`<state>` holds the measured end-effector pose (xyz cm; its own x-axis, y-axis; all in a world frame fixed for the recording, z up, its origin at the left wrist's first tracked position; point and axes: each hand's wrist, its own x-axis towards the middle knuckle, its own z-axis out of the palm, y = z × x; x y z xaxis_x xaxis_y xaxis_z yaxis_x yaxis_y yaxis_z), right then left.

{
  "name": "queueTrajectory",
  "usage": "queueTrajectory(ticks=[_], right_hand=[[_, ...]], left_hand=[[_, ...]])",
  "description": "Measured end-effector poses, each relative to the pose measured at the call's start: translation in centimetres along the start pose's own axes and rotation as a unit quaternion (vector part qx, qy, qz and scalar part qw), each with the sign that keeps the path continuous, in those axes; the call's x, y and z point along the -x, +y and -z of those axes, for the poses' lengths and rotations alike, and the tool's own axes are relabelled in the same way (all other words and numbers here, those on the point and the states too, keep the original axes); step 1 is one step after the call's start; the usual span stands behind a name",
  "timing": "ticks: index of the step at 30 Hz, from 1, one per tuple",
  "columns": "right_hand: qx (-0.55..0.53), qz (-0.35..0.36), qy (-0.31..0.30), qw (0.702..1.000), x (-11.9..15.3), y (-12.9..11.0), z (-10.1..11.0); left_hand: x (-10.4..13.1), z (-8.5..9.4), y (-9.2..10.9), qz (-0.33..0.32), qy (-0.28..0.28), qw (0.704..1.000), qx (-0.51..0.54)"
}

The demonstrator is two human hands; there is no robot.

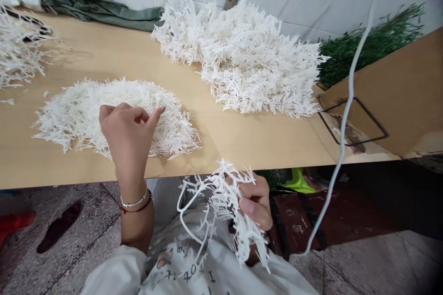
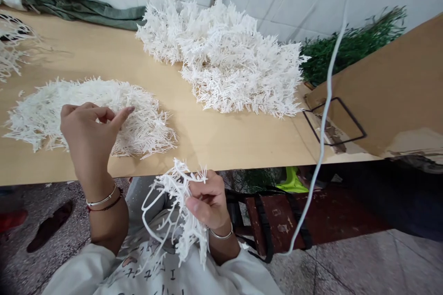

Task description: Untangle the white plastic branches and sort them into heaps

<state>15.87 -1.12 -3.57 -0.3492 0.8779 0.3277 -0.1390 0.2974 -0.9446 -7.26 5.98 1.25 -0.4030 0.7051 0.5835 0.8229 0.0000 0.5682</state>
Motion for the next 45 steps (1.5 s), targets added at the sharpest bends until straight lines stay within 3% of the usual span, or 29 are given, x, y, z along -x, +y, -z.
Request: queueTrajectory(ticks=[4, 13, 18, 20, 21, 24, 26, 31, 36, 40, 45], right_hand=[[-0.084, 0.066, 0.017, 0.994, -0.2, -1.1, -0.4], [-0.055, 0.051, 0.011, 0.997, 0.3, -2.1, -0.5], [0.000, 0.056, 0.034, 0.998, 0.0, -2.4, -1.6], [0.018, 0.079, 0.009, 0.997, -0.6, -3.0, -2.2], [0.027, 0.084, -0.016, 0.996, -0.9, -3.2, -2.5], [0.070, 0.078, -0.081, 0.991, -1.8, -3.6, -3.6], [0.129, 0.072, -0.094, 0.985, -2.1, -3.6, -4.5], [0.228, 0.057, -0.091, 0.968, -2.0, -3.2, -6.3], [0.143, 0.043, -0.041, 0.988, -1.9, -2.3, -6.3], [0.072, 0.057, 0.048, 0.995, -2.3, -1.7, -5.9], [0.147, 0.069, -0.014, 0.987, -2.9, -1.8, -6.0]], left_hand=[[-0.5, 0.6, -0.4, 0.001, -0.002, 1.000, 0.027], [-0.9, 0.7, -0.5, 0.024, 0.012, 0.999, 0.037], [1.8, 2.9, 1.0, 0.045, 0.045, 0.994, 0.091], [3.8, 4.3, 1.4, 0.041, -0.017, 0.985, 0.168], [4.9, 4.9, 1.4, 0.027, -0.087, 0.969, 0.230], [7.4, 6.1, 0.9, -0.037, -0.276, 0.894, 0.351], [8.1, 6.4, 0.4, -0.058, -0.316, 0.867, 0.381], [8.6, 6.1, -0.5, -0.023, -0.284, 0.893, 0.348], [9.6, 5.6, -1.2, 0.089, -0.290, 0.850, 0.430], [9.6, 5.2, -1.0, 0.111, -0.270, 0.842, 0.454], [9.3, 4.8, -0.4, 0.102, -0.273, 0.869, 0.400]])
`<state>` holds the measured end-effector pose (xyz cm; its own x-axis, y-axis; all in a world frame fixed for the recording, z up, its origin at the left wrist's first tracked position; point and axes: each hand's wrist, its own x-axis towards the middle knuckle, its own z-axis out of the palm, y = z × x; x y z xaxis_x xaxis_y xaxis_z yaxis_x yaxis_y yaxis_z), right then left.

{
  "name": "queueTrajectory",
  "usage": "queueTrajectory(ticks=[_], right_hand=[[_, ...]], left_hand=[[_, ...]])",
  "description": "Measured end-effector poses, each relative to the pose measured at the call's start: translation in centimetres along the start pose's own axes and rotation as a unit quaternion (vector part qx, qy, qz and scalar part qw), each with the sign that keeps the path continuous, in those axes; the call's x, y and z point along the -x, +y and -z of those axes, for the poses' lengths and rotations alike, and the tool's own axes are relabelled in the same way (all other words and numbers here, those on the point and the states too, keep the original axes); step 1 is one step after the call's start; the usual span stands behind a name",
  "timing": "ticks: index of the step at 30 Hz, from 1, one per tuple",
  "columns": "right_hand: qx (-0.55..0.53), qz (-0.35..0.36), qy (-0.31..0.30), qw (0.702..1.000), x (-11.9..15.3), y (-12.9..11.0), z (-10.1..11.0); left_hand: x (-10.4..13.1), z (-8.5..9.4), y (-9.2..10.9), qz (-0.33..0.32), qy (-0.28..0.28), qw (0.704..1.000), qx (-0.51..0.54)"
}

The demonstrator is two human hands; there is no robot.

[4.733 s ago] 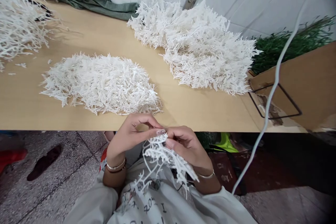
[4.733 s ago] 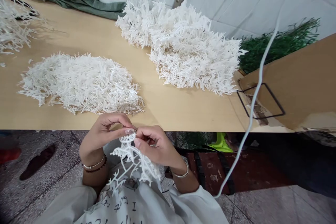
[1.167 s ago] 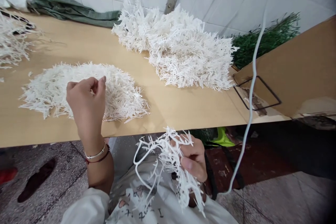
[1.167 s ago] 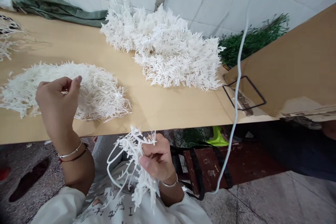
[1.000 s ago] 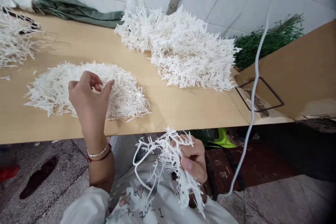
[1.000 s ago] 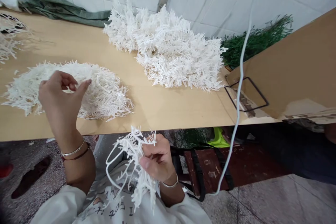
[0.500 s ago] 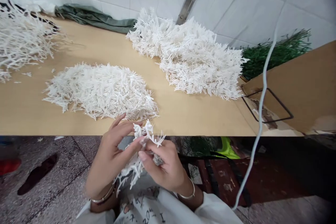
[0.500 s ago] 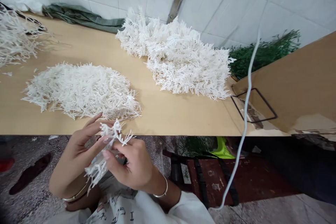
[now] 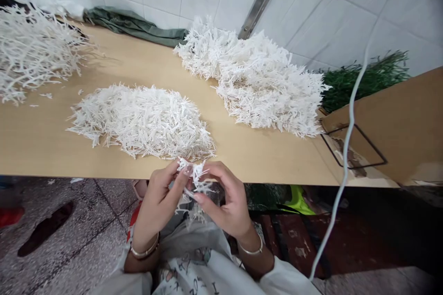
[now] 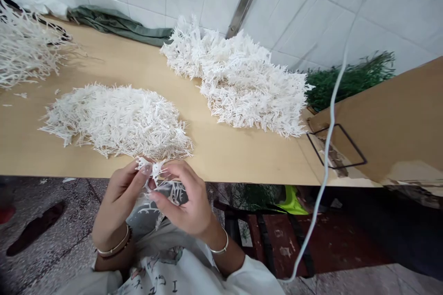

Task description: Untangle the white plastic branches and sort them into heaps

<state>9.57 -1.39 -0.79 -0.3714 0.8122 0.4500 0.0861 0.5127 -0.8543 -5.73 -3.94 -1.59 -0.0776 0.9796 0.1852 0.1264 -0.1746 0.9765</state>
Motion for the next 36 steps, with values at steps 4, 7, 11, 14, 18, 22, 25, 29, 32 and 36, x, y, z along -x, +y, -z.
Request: queueTrajectory(ticks=[4, 7, 11, 14, 18, 22, 25, 29, 32, 36], right_hand=[[0.008, -0.044, 0.010, 0.999, 0.1, 0.1, -0.5], [0.006, -0.061, -0.035, 0.997, 0.0, 0.1, -0.6], [0.000, -0.072, -0.103, 0.992, -0.6, -0.2, -0.2], [-0.107, -0.072, -0.140, 0.982, -0.5, -0.1, 0.0], [-0.298, -0.088, -0.159, 0.937, 0.6, 1.1, -0.2], [-0.434, -0.083, -0.141, 0.886, 1.7, 3.1, -1.8], [-0.537, -0.031, -0.068, 0.840, 1.7, 3.5, -2.9], [-0.394, -0.015, -0.027, 0.918, 0.2, 2.1, -1.8], [-0.073, 0.007, 0.051, 0.996, -2.1, 1.3, 0.3], [0.168, 0.027, 0.111, 0.979, -5.5, 3.0, 1.4]], left_hand=[[-0.2, -0.3, -0.1, -0.017, 0.061, 0.997, -0.051], [-0.4, -0.1, -0.2, -0.038, 0.056, 0.995, -0.070], [-0.5, 0.2, -0.4, -0.054, 0.042, 0.997, -0.031], [0.1, -0.4, -0.6, -0.030, 0.001, 0.990, 0.137], [1.2, -3.0, -1.4, 0.028, -0.087, 0.890, 0.446], [1.2, -4.8, -1.3, 0.041, -0.130, 0.822, 0.552], [0.4, -4.5, -0.2, 0.015, -0.143, 0.793, 0.593], [0.1, -3.2, 0.5, 0.044, -0.095, 0.806, 0.582], [0.8, -2.2, -0.5, 0.071, -0.048, 0.882, 0.464], [0.9, -1.7, -1.3, 0.077, -0.071, 0.942, 0.319]])
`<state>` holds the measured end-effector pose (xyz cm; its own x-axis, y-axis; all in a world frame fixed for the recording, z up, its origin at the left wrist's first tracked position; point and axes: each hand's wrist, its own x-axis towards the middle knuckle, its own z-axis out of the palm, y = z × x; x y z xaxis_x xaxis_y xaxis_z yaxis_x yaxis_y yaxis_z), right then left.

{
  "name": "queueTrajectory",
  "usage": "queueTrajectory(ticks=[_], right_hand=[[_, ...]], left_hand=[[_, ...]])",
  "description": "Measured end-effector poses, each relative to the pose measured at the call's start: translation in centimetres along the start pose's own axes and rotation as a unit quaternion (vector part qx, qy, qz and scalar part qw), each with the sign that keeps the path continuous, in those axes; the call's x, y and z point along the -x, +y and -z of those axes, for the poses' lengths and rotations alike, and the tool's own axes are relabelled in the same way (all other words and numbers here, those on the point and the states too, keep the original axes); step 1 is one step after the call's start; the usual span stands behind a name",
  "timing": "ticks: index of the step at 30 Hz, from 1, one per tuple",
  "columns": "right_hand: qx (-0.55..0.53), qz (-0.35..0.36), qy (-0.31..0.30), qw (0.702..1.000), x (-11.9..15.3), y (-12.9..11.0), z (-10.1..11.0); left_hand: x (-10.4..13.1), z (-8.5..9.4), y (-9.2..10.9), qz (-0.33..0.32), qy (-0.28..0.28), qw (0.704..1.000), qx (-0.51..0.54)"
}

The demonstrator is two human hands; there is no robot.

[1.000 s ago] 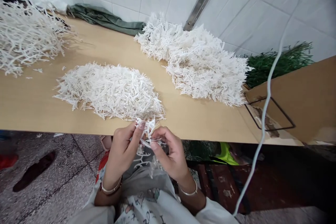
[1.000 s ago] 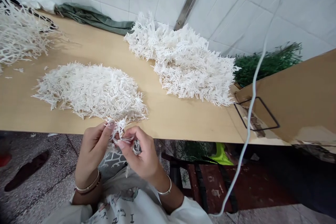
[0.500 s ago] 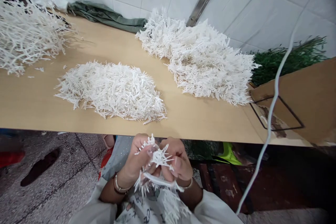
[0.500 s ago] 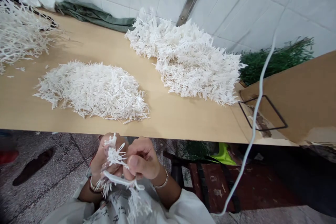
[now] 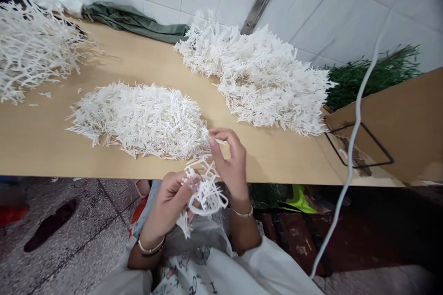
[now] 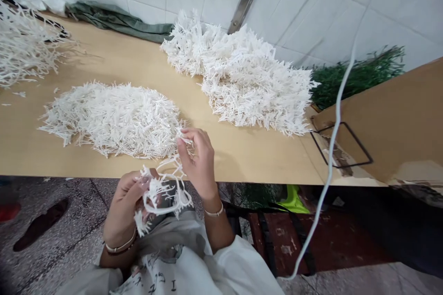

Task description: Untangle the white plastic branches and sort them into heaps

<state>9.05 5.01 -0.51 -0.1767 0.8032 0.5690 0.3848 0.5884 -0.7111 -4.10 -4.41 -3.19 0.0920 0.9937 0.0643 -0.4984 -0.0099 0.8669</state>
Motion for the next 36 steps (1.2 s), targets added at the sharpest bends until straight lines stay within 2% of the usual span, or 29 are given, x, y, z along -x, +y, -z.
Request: queueTrajectory(ticks=[3, 5, 7, 9, 10, 13, 15, 18, 21, 24, 27, 29, 32, 36], right_hand=[[0.094, 0.010, -0.011, 0.995, -1.4, 1.5, -1.5], [0.118, 0.002, -0.028, 0.993, -1.5, 1.6, -2.0], [0.080, -0.008, -0.012, 0.997, -1.2, 0.9, -1.9], [-0.005, -0.006, 0.006, 1.000, -0.5, -0.2, -1.2], [-0.055, -0.001, -0.004, 0.998, -0.2, -0.8, -0.7], [-0.172, 0.023, -0.109, 0.979, 0.9, -2.0, 0.8], [-0.181, 0.032, -0.160, 0.970, 1.4, -2.2, 1.4], [-0.146, 0.014, -0.190, 0.971, 1.9, -1.9, 1.6], [-0.196, -0.017, -0.226, 0.954, 2.5, -1.2, 1.5], [-0.335, -0.043, -0.281, 0.898, 3.6, -0.5, 0.8], [-0.475, -0.080, -0.307, 0.821, 4.7, -0.2, -0.4], [-0.566, -0.098, -0.267, 0.774, 5.1, -0.5, -1.1], [-0.665, -0.097, -0.205, 0.712, 4.9, -1.3, -1.7], [-0.714, -0.101, -0.161, 0.674, 4.7, -2.0, -2.1]], left_hand=[[-0.6, -0.5, 0.6, 0.035, -0.003, 0.998, -0.042], [-0.9, -0.8, 1.0, 0.051, -0.005, 0.998, -0.042], [-1.0, -0.9, 1.3, 0.055, 0.004, 0.997, -0.046], [-0.9, -0.8, 1.3, 0.053, 0.022, 0.997, -0.060], [-0.8, -0.7, 1.2, 0.048, 0.031, 0.996, -0.073], [-0.8, -0.6, 1.1, 0.010, 0.055, 0.991, -0.120], [-0.8, -0.6, 1.2, -0.025, 0.065, 0.986, -0.153], [-0.9, -0.6, 1.3, -0.060, 0.077, 0.977, -0.189], [-0.9, -0.2, 1.2, -0.034, 0.058, 0.986, -0.149], [-1.0, 0.2, 0.7, 0.047, -0.036, 0.998, -0.007], [-1.2, -0.3, 0.1, 0.111, -0.120, 0.976, 0.144], [-1.2, -1.0, -0.1, 0.127, -0.131, 0.961, 0.207], [-1.1, -2.0, -0.2, 0.124, -0.124, 0.956, 0.237], [-0.9, -2.7, -0.2, 0.097, -0.125, 0.957, 0.244]])
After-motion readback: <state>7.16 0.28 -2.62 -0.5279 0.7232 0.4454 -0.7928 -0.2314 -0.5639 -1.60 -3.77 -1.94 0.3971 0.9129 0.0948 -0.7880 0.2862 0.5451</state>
